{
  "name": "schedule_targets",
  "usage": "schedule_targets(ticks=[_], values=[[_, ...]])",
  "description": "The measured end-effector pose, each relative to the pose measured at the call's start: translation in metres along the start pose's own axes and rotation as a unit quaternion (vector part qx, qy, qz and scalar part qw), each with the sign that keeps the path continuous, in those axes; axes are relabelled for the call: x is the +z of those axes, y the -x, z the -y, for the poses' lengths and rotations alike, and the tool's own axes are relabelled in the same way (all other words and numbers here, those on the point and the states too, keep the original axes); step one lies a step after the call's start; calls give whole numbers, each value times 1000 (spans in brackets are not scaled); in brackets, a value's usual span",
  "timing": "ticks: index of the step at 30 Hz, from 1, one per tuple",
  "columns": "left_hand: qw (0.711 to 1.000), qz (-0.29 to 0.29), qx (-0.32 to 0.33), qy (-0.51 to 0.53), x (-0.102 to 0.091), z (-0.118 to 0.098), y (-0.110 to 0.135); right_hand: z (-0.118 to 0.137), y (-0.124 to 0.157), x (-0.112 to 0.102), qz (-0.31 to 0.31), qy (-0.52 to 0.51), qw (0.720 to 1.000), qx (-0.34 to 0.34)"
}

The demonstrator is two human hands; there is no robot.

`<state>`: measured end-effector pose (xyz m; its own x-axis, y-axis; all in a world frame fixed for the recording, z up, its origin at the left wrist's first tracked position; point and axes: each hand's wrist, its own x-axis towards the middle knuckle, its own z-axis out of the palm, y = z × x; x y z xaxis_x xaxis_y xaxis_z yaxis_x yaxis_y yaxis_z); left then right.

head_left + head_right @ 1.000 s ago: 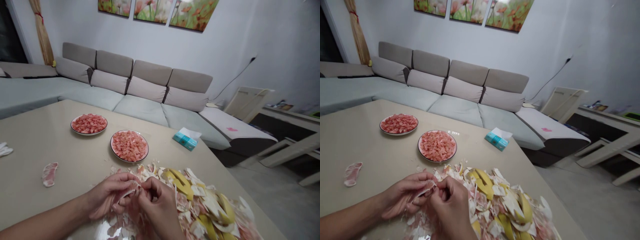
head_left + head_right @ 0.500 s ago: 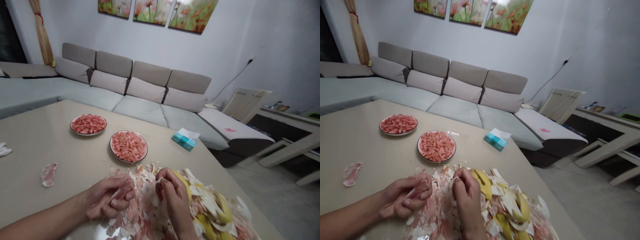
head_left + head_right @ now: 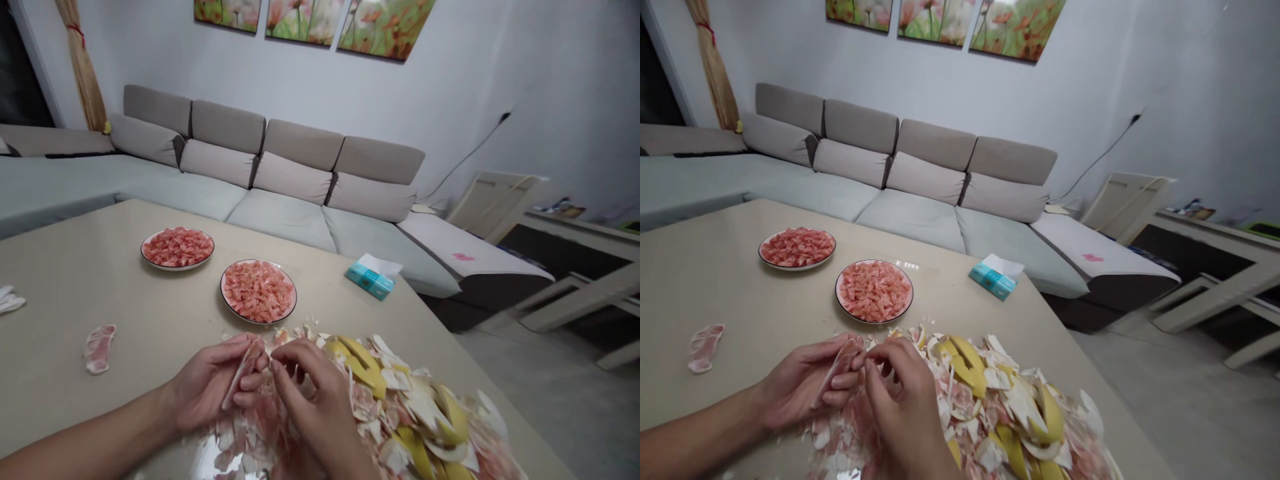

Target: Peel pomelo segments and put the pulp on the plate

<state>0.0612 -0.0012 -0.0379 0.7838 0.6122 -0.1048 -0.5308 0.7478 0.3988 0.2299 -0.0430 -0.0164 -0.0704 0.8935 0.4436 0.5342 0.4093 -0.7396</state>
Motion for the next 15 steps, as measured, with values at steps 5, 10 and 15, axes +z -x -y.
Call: schedule_targets(ticks=[5,10,15], values=[[994,-13,87,-61,-1,8,0,3,5,14,27,-105,992,57],[984,-28,124,-128,2,12,2,2,6,21,22,-146,981,125],[966,-46,158,-201,3,16,3,2,5,21,8,-177,968,179]])
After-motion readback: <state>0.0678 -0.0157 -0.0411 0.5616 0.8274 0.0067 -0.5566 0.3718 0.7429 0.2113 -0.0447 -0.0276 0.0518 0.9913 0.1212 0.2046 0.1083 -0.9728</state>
